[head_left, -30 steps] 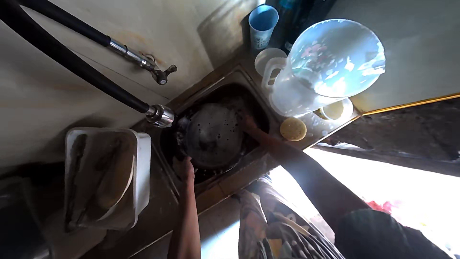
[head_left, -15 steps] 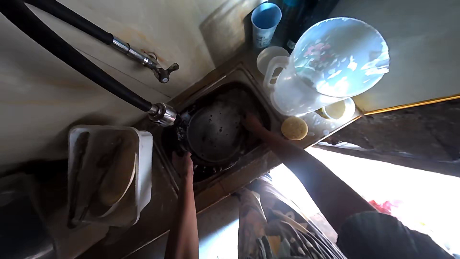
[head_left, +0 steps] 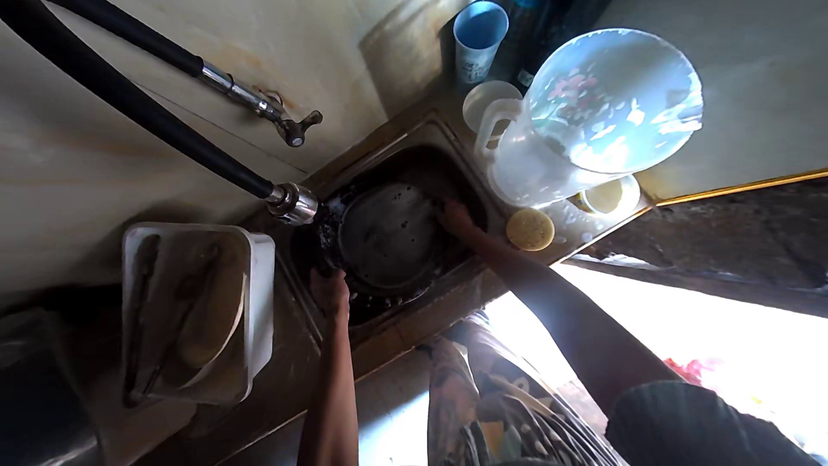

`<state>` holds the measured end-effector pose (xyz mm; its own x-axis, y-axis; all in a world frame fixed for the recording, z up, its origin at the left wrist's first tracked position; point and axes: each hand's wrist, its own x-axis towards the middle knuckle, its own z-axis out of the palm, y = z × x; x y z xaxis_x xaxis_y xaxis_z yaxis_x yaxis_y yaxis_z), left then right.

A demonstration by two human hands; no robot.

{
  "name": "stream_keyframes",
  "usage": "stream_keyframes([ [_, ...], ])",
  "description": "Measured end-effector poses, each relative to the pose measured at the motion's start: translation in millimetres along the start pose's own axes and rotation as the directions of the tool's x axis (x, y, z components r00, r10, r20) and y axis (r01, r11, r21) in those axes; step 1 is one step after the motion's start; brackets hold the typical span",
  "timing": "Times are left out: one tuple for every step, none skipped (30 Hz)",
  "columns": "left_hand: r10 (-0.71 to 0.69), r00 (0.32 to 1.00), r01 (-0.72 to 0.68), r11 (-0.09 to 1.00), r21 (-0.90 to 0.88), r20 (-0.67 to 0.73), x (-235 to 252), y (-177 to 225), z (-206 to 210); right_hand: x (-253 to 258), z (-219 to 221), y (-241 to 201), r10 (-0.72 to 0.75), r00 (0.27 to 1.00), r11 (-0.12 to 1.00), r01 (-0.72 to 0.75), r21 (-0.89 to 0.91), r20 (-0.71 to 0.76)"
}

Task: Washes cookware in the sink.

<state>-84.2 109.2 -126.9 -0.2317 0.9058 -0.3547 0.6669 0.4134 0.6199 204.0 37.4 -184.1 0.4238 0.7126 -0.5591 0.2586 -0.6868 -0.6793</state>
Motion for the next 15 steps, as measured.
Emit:
stream_keyframes([
  [0.001, 1.000, -0.001, 1.000, -0.003, 0.000, -0.5, 1.2, 0.0, -0.4, -0.3, -0.2, 0.003, 1.000, 1.000, -0.003, 0.001, 0.001],
  [0.003, 1.000, -0.003, 1.000, -0.013, 0.003, -0.7, 1.3, 0.0, -0.6, -0.2, -0.1, 0.001, 1.000, 1.000, -0.001, 0.008, 0.000],
  [0.008, 1.000, -0.008, 1.000, -0.026, 0.003, -0.6, 1.1, 0.4, 0.3, 0.1, 0.5, -0.002, 1.000, 1.000, 0.002, 0.016, 0.003],
  [0.008, 1.000, -0.008, 0.999, -0.035, 0.005, -0.7, 1.2, 0.4, 1.5, 0.6, 1.7, -0.006, 1.000, 1.000, 0.005, 0.019, 0.004],
  [0.008, 1.000, -0.007, 0.999, -0.036, 0.004, -0.5, 1.5, 0.5, 2.6, 1.4, 3.3, -0.011, 1.000, 1.000, 0.011, 0.021, 0.001],
  [0.010, 1.000, -0.010, 0.999, -0.035, 0.000, -0.2, 1.9, 0.9, 3.6, 2.0, 4.6, -0.018, 1.000, 1.000, 0.018, 0.024, -0.001],
  [0.012, 1.000, -0.012, 0.999, -0.037, 0.000, 0.2, 2.3, 1.2, 4.2, 2.4, 5.7, -0.024, 1.000, 0.999, 0.024, 0.022, 0.000],
  [0.009, 1.000, -0.009, 0.999, -0.037, 0.003, 0.5, 2.5, 1.2, 4.5, 2.7, 6.9, -0.035, 0.999, 0.999, 0.035, 0.021, -0.002],
  [0.004, 1.000, -0.003, 0.999, -0.035, 0.009, 0.4, 3.2, 0.7, 3.6, 2.8, 7.6, -0.048, 0.999, 0.999, 0.048, 0.022, -0.005],
  [0.000, 1.000, 0.001, 0.999, -0.038, 0.017, 0.1, 3.9, -0.3, 2.4, 2.9, 8.0, -0.060, 0.998, 0.998, 0.060, 0.020, -0.009],
  [-0.003, 1.000, 0.004, 0.999, -0.046, 0.022, -0.1, 4.9, -1.1, 1.7, 3.0, 8.1, -0.063, 0.998, 0.998, 0.063, 0.014, -0.005],
  [-0.001, 1.000, 0.002, 0.999, -0.053, 0.025, 0.1, 5.8, -1.3, 1.4, 3.0, 8.2, -0.056, 0.998, 0.998, 0.056, 0.008, 0.000],
  [0.006, 1.000, -0.004, 0.998, -0.060, 0.027, 0.2, 6.3, -1.2, 0.8, 2.7, 7.6, -0.047, 0.999, 0.999, 0.047, 0.003, 0.004],
  [0.009, 0.999, -0.007, 0.998, -0.065, 0.035, 0.6, 6.7, -1.2, 1.0, 2.8, 7.0, -0.032, 0.999, 0.999, 0.033, -0.007, 0.005],
  [0.005, 0.999, -0.002, 0.997, -0.071, 0.040, 0.8, 7.4, -1.4, 1.4, 3.5, 6.9, -0.026, 1.000, 1.000, 0.026, -0.015, 0.003],
])
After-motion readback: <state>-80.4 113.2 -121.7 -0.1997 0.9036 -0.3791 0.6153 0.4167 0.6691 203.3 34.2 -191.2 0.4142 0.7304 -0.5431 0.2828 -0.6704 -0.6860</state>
